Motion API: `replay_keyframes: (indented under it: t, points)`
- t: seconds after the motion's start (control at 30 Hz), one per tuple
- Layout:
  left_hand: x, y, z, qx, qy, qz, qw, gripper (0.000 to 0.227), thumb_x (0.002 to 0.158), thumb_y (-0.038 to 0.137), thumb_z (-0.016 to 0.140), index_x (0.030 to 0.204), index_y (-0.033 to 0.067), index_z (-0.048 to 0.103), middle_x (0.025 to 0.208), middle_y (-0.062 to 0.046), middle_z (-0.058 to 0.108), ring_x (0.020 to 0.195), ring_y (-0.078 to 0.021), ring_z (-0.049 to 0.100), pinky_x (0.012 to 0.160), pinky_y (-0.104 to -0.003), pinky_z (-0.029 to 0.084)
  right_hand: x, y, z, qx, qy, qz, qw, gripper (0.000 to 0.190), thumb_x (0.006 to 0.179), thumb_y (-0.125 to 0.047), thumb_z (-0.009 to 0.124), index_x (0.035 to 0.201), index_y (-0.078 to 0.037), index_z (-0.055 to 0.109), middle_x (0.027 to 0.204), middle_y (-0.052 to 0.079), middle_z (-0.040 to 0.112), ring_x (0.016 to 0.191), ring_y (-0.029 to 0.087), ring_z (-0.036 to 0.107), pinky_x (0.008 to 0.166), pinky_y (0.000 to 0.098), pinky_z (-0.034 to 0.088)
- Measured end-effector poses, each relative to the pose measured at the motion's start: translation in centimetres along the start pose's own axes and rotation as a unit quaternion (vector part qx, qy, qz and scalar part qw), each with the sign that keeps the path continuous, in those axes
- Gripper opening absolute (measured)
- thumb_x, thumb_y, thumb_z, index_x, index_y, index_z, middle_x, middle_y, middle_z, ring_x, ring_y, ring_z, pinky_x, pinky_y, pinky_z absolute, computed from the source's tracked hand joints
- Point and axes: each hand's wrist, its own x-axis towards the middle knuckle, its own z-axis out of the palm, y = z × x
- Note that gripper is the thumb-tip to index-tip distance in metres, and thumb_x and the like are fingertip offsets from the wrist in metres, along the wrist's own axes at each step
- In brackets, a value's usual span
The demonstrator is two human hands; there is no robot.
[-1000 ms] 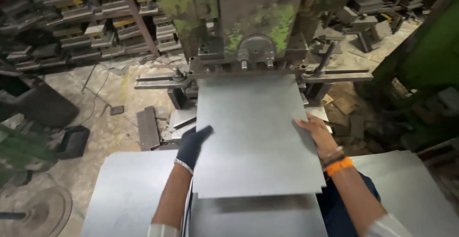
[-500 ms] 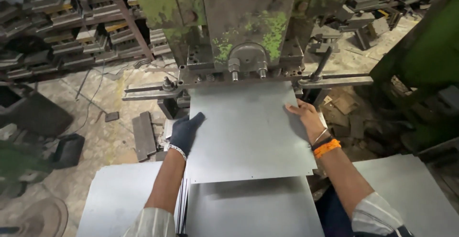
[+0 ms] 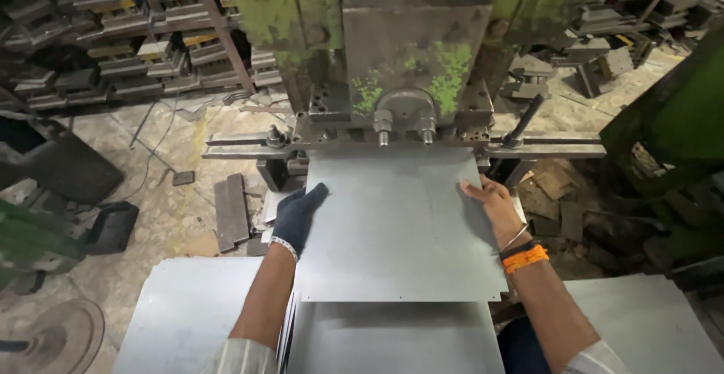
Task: Feeding metal sheets into a stamping machine and stacking processed sheets.
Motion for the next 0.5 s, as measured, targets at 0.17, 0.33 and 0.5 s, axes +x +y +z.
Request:
replay_keyframes:
  t: [0.17,0.33,0.5]
  points:
    - [-0.2,0.3,0.4,-0.032,0.003,0.005,0.999,0.056,0.07,0.021,0.098,0.116,-0.0009,0.075,0.104,-0.018,0.077,0.097,-0.0221,0.074,0.097,-0.037,0.056,-2.1,-2.1,1.3,-0.007,0.0,-0.011,1.0,0.023,0.071,-0.016,0.091,0.073,-0.01,0.069,0.065,0.0,0.057,0.064,0.007,0.052,0.063,0.02,0.038]
    - [-1.2,0.6,0.9,-0.06,-0.043,0.019,0.997,0.076,0.077,0.019,0.094,0.139,-0.005,0.057,0.126,-0.028,0.067,0.12,-0.0366,0.066,0.11,-0.049,0.048,1.7,2.6,-1.5,0.03,-0.008,-0.028,0.999,0.027,0.078,-0.009,0.085,0.103,-0.009,0.075,0.078,0.003,0.067,0.068,0.009,0.063,0.068,0.0212,0.05]
    - [-1.0,-1.6,-0.4,-0.031,-0.094,0.044,0.994,0.07,0.085,0.02,0.086,0.145,0.0044,0.054,0.134,-0.02,0.064,0.125,-0.0307,0.063,0.111,-0.048,0.048,-1.5,0.9,-1.1,0.013,-0.066,-0.084,0.994,0.048,0.089,-0.006,0.074,0.135,-0.01,0.062,0.096,0.005,0.068,0.083,0.011,0.065,0.078,0.0286,0.056]
